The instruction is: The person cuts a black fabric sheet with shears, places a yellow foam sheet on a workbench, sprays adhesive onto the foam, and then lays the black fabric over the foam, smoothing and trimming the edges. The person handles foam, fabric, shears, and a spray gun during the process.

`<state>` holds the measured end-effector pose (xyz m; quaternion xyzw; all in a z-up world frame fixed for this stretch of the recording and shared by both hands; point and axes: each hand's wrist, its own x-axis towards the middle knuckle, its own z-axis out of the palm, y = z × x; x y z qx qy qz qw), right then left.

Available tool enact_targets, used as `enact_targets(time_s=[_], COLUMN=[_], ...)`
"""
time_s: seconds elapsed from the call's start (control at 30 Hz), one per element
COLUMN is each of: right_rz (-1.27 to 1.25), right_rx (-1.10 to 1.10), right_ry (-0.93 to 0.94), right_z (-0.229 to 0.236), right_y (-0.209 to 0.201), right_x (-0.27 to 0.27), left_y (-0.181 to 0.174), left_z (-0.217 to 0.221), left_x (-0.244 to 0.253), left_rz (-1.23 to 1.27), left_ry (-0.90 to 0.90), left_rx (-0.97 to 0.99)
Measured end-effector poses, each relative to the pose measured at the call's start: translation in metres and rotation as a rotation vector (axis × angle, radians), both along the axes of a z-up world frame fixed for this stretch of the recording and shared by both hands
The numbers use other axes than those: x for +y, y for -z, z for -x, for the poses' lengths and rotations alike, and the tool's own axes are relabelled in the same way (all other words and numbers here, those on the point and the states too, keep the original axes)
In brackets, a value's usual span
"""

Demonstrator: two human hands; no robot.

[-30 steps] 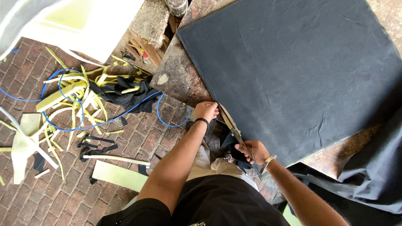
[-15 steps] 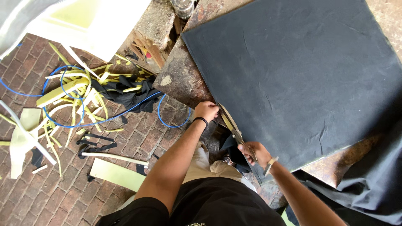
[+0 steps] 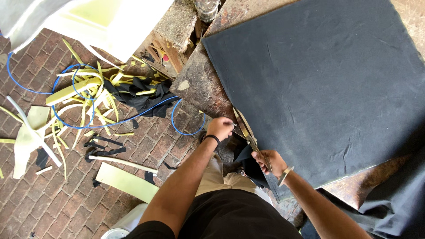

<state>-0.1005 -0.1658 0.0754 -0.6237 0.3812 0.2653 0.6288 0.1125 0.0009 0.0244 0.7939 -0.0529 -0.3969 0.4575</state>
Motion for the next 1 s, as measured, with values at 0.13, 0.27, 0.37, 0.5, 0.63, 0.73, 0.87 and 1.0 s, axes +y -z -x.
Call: enact_targets(time_s=[0.13, 0.27, 0.37, 0.5, 0.63, 0.73, 0.87, 1.0], right_rz=[-0.050, -0.074, -0.058, -0.043, -0.063, -0.030, 0.042, -0.006], right_rx=[-0.035, -0.013, -0.001, -0.033, -0.050, 0.024, 0.035, 0.000], right_ry=[0.011, 0.044, 0.046, 0.044, 0.054, 0.082, 0.027, 0.067], right_z=[0.026, 0.049, 0.047, 0.023, -0.014, -0.028, -0.031, -0.038], right_y=[0.008, 0.007, 0.004, 0.001, 0.003, -0.001, -0.010, -0.011], right_x=[0.001, 0.001, 0.003, 0.000, 0.000, -0.001, 0.000, 0.000], left_y=[-0.004, -0.006, -0.001, 0.012, 0.019, 0.017, 0.008, -0.001], left_z=[-0.027, -0.043, -0.050, -0.054, -0.057, -0.056, -0.058, -0.060], left_x=[-0.010, -0.029, -0.040, -0.047, -0.044, -0.045, -0.039, -0.033], left_rz=[0.033, 0.067, 0.027, 0.046, 0.023, 0.051, 0.018, -0.013], left_ry=[-0.215, -0.248, -0.263, -0.260, -0.239, -0.236, -0.225, -0.147], left_rx=[0.135, 0.165, 0.190, 0.218, 0.218, 0.226, 0.212, 0.159])
